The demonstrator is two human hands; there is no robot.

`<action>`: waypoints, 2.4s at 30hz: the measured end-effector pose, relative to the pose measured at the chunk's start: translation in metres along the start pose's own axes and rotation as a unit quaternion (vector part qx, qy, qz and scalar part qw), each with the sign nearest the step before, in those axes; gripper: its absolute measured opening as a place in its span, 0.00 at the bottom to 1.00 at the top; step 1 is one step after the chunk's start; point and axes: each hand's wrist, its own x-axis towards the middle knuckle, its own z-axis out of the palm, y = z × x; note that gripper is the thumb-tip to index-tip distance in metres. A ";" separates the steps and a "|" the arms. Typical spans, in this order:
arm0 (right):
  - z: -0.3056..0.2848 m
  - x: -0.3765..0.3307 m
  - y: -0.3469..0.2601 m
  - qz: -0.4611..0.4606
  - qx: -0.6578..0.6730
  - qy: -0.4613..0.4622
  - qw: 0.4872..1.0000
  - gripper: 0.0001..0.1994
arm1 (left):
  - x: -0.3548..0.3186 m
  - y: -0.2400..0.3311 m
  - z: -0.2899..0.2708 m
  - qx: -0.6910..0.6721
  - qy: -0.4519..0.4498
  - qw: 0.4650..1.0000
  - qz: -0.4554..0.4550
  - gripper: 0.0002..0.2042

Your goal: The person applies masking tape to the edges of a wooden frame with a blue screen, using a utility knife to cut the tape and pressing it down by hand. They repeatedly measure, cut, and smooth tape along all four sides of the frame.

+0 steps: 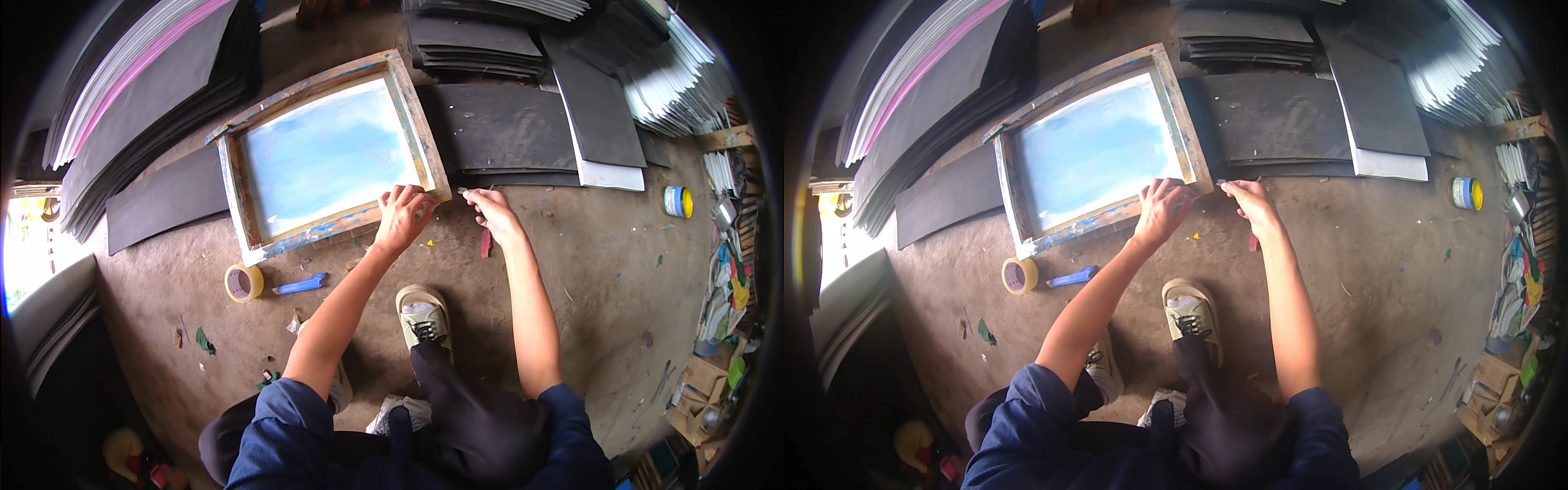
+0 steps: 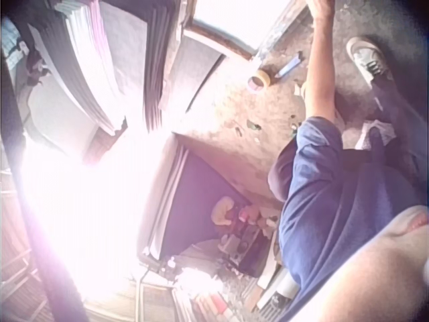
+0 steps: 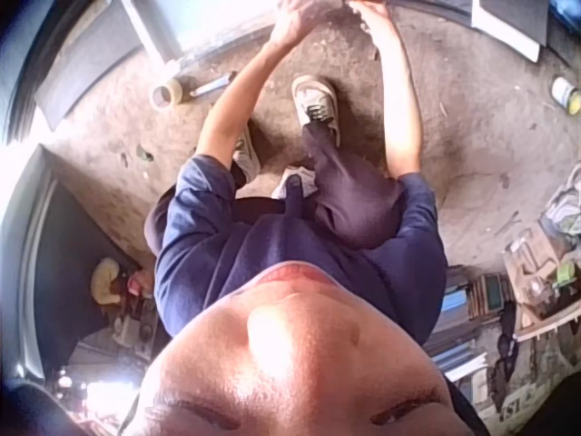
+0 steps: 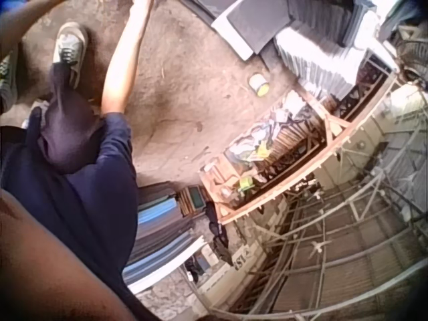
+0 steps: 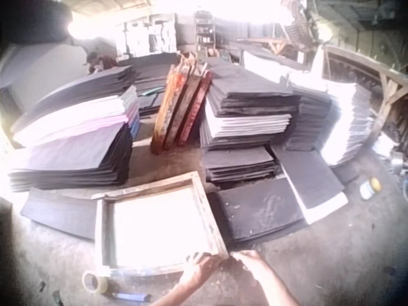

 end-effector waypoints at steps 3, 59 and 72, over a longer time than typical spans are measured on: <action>-0.015 0.005 0.021 -0.099 -0.092 0.008 0.991 0.09 | 0.002 0.005 -0.002 -0.007 0.004 1.000 0.022 0.10; 0.137 -0.279 -0.136 -0.753 -0.442 0.030 0.487 0.06 | -0.089 0.108 -0.319 -0.459 -0.068 0.862 -0.203 0.09; 0.170 -0.177 -0.097 -0.532 -0.604 -0.196 0.560 0.05 | -0.181 -0.038 -0.301 -0.030 -0.021 0.988 -0.150 0.07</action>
